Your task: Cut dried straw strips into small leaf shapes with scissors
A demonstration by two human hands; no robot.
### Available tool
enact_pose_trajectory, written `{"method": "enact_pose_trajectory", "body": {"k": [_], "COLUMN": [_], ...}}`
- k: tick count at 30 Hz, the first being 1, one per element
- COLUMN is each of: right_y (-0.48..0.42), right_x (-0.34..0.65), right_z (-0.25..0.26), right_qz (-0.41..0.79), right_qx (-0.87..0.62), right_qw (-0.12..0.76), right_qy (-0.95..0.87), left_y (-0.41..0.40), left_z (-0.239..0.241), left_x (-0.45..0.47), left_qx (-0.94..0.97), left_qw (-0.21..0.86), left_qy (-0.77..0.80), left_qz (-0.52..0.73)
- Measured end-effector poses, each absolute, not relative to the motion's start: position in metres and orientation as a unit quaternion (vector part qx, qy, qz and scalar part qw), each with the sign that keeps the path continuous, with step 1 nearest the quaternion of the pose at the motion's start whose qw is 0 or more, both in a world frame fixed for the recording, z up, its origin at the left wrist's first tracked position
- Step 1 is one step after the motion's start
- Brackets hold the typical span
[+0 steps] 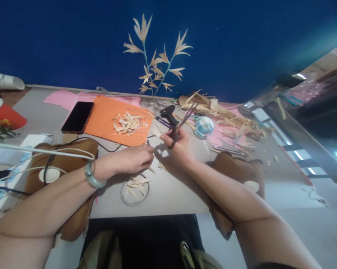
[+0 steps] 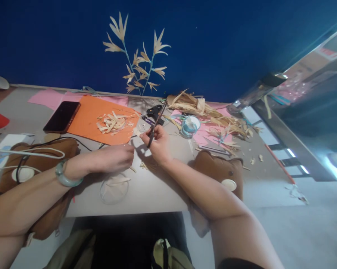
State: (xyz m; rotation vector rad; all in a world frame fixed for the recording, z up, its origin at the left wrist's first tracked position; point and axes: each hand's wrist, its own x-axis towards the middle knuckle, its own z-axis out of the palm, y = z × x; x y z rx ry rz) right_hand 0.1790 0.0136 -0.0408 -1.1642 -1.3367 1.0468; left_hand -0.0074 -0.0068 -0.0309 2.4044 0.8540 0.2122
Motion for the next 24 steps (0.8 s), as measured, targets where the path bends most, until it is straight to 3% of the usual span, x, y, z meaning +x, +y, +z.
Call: {"method": "enact_pose_trajectory", "body": {"k": [6, 9, 24], "right_y": [0.012, 0.012, 0.013], "right_x": [0.179, 0.179, 0.178], "right_z": [-0.038, -0.038, -0.039], "right_qz": [0.437, 0.439, 0.438], "right_qx": [-0.488, -0.487, -0.49], "right_qw": [0.518, 0.52, 0.52], "right_qy": [-0.55, -0.547, -0.545], "left_y": [-0.011, -0.015, -0.031], "left_z": [0.004, -0.002, -0.014], "left_x": [-0.022, -0.021, -0.005], "left_qx": [0.865, 0.878, 0.926], "left_qw": [0.441, 0.409, 0.234], "left_qy": [0.236, 0.236, 0.296], "left_qz": [-0.039, -0.077, -0.034]}}
